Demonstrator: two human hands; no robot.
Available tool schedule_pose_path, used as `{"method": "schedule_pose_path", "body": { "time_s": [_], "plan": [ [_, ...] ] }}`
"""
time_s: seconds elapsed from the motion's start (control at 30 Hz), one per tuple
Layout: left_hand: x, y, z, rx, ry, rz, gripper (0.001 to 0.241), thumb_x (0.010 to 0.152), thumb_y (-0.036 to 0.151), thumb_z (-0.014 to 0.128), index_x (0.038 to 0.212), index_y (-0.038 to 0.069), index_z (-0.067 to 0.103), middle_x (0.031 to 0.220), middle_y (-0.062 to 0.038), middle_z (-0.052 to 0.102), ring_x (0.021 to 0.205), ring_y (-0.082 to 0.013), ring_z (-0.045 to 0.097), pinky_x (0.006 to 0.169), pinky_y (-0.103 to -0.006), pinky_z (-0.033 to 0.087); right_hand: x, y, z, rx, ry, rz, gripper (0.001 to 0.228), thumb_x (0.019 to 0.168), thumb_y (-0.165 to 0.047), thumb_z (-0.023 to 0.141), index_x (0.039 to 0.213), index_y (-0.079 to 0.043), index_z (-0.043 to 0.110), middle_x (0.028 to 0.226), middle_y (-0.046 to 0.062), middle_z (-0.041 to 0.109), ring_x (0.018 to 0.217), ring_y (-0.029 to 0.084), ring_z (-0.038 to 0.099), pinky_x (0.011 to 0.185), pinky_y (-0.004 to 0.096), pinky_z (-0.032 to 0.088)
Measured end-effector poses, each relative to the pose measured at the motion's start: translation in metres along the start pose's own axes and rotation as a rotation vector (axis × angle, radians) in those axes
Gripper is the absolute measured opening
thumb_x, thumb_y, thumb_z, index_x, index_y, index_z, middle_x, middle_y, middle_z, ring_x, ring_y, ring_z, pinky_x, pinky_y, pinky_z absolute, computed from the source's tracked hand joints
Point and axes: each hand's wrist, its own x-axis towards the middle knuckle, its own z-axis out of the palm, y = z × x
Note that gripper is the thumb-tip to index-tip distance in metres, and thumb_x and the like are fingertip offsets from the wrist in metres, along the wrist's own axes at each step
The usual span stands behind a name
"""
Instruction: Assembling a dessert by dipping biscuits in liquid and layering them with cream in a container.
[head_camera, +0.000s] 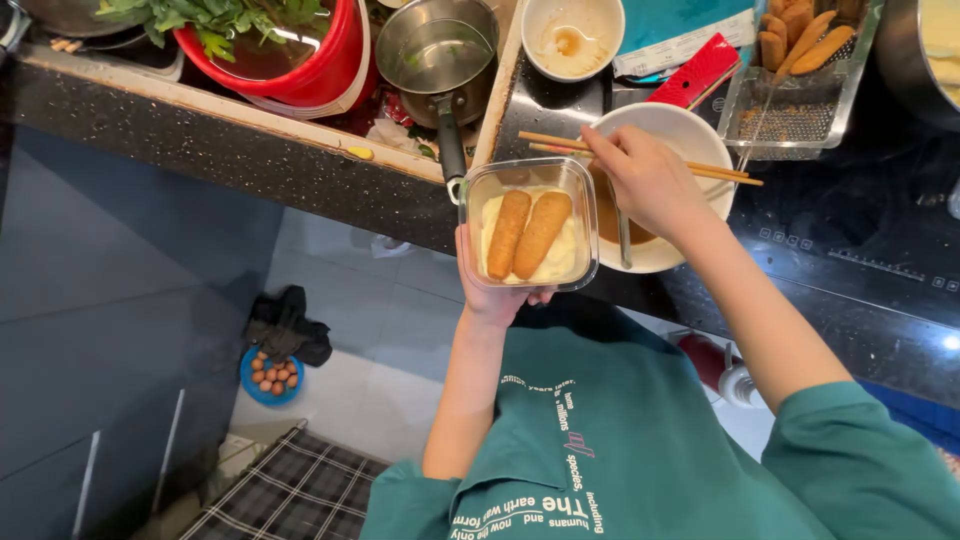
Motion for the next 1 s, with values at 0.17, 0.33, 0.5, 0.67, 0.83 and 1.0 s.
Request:
{"method": "schedule_pose_path", "body": {
  "time_s": [0.17, 0.33, 0.5, 0.67, 0.83, 1.0],
  "plan": [
    [-0.001, 0.001, 0.029, 0.033, -0.11, -0.004, 0.095, 0.087, 0.084, 0.027, 0.141, 0.009, 0.048, 0.071, -0.027, 0.058, 0.032, -0.048, 0.052, 0.018, -0.0406, 0.04, -0.007, 0.01, 0.017, 0.005, 0.031, 0.016, 0.04, 0.105, -0.018, 0.064, 0.145, -0.013, 0.063, 0.096, 0.01, 0.059, 0.087, 0.035, 0.065, 0.069, 0.044, 0.055],
    [0.01, -0.022, 0.036, 0.056, -0.148, -0.051, 0.094, 0.085, 0.084, 0.03, 0.139, 0.01, 0.049, 0.069, -0.027, 0.06, 0.033, -0.0491, 0.054, 0.018, -0.041, 0.042, -0.012, 0.019, -0.007, 0.021, 0.135, 0.001, 0.049, 0.101, -0.031, 0.07, 0.143, -0.006, 0.064, 0.121, 0.015, 0.063, 0.117, 0.035, 0.063, 0.092, 0.044, 0.051],
    [0.029, -0.067, 0.078, 0.125, -0.232, -0.073, 0.091, 0.092, 0.078, 0.02, 0.132, 0.001, 0.046, 0.056, -0.021, 0.052, 0.031, -0.043, 0.055, 0.018, -0.0365, 0.041, -0.066, 0.051, -0.087, 0.143, 0.414, 0.176, 0.038, 0.102, -0.014, 0.078, 0.135, 0.005, 0.072, 0.124, 0.02, 0.064, 0.117, 0.041, 0.061, 0.1, 0.048, 0.047],
    [0.052, -0.139, 0.116, 0.126, -0.291, -0.164, 0.092, 0.092, 0.077, 0.023, 0.131, -0.003, 0.049, 0.056, -0.027, 0.054, 0.028, -0.0463, 0.051, 0.017, -0.0425, 0.042, -0.189, 0.122, -0.152, -0.03, 0.757, 0.526, 0.024, 0.108, 0.01, 0.073, 0.132, 0.009, 0.078, 0.1, 0.017, 0.059, 0.093, 0.034, 0.06, 0.083, 0.04, 0.049],
    [0.051, -0.204, 0.192, 0.065, -0.342, -0.275, 0.067, 0.107, 0.058, 0.022, 0.145, 0.005, 0.038, 0.081, -0.027, 0.064, 0.043, -0.0292, 0.05, 0.033, -0.0335, 0.037, -0.27, 0.194, -0.158, 0.293, 0.847, 0.906, 0.024, 0.111, 0.021, 0.065, 0.132, 0.011, 0.059, 0.105, 0.018, 0.063, 0.088, 0.021, 0.059, 0.078, 0.028, 0.049],
    [0.064, -0.264, 0.201, 0.215, -0.324, -0.085, 0.05, 0.089, -0.002, 0.064, 0.128, 0.018, 0.039, 0.099, -0.029, 0.058, 0.052, -0.0297, 0.051, 0.034, -0.0347, 0.038, -0.287, 0.259, -0.125, 0.624, 0.819, 1.17, 0.02, 0.107, -0.016, 0.087, 0.102, -0.004, 0.071, 0.073, 0.007, 0.066, 0.057, 0.008, 0.06, 0.05, 0.02, 0.048]
  ]
}}
